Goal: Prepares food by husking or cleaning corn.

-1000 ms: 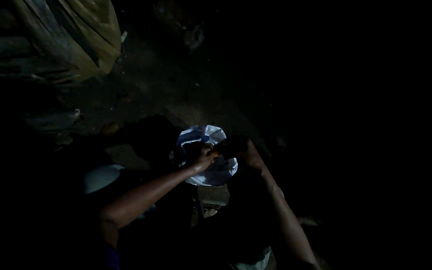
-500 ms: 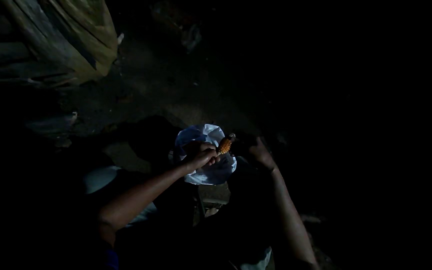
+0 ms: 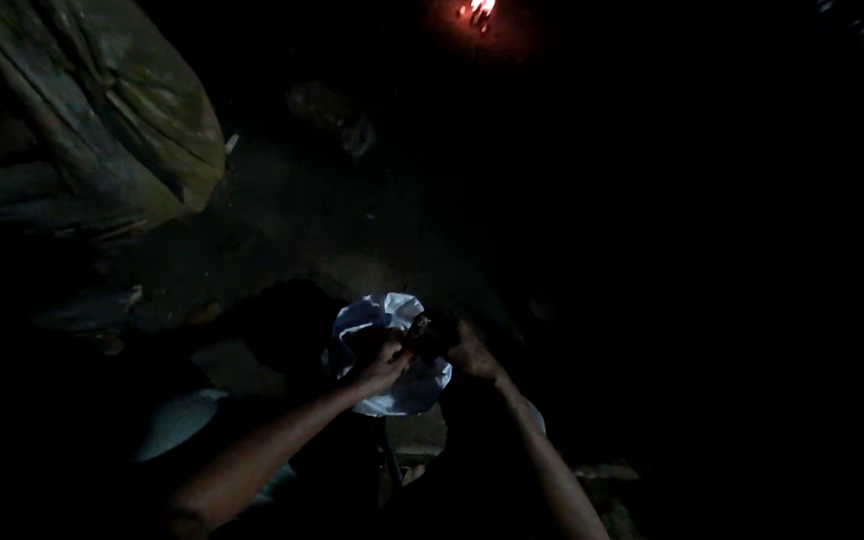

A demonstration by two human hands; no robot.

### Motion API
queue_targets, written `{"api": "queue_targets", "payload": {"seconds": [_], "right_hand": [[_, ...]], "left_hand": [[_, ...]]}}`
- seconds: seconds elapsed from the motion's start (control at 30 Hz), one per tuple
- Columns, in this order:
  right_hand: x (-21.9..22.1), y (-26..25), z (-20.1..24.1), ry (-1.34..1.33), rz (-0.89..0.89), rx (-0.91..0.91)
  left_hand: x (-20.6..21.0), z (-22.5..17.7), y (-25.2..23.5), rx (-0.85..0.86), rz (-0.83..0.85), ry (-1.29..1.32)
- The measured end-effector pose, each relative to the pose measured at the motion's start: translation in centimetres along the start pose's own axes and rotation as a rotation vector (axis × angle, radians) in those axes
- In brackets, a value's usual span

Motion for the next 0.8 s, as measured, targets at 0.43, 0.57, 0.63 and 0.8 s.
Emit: {"api": "queue_targets", "payload": {"seconds": [0.43, 0.57, 0.63, 0.8], "right_hand": [[1.8, -0.4, 0.0, 0.072, 0.043, 0.069], [0.6, -0.3, 0.1, 0.038, -0.028, 0.058], [0.0, -0.2, 0.1, 0.004, -0.065, 0.084], [-0.4, 0.2, 0.2, -0.032, -0.093, 0.059]], "left_hand": [[1.2, 1.4, 0.0, -0.124, 0.009, 0.021], [0.6, 0.6, 0.0, -0.042, -0.026, 0.127], [0.1, 0.0, 0.0, 0.002, -0.056, 0.151], [-0.7, -1.3, 0.3, 0.043, -0.038, 0.053]]}}
Point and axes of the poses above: each hand's wrist, its own y-axis away from the middle knuckle, its own x-axis out of the palm, z = x × y, the point moved 8 cm from there along -y, towards the middle knuckle, and after that the axes turned 9 degrees about -y, right-handed, at the moved point
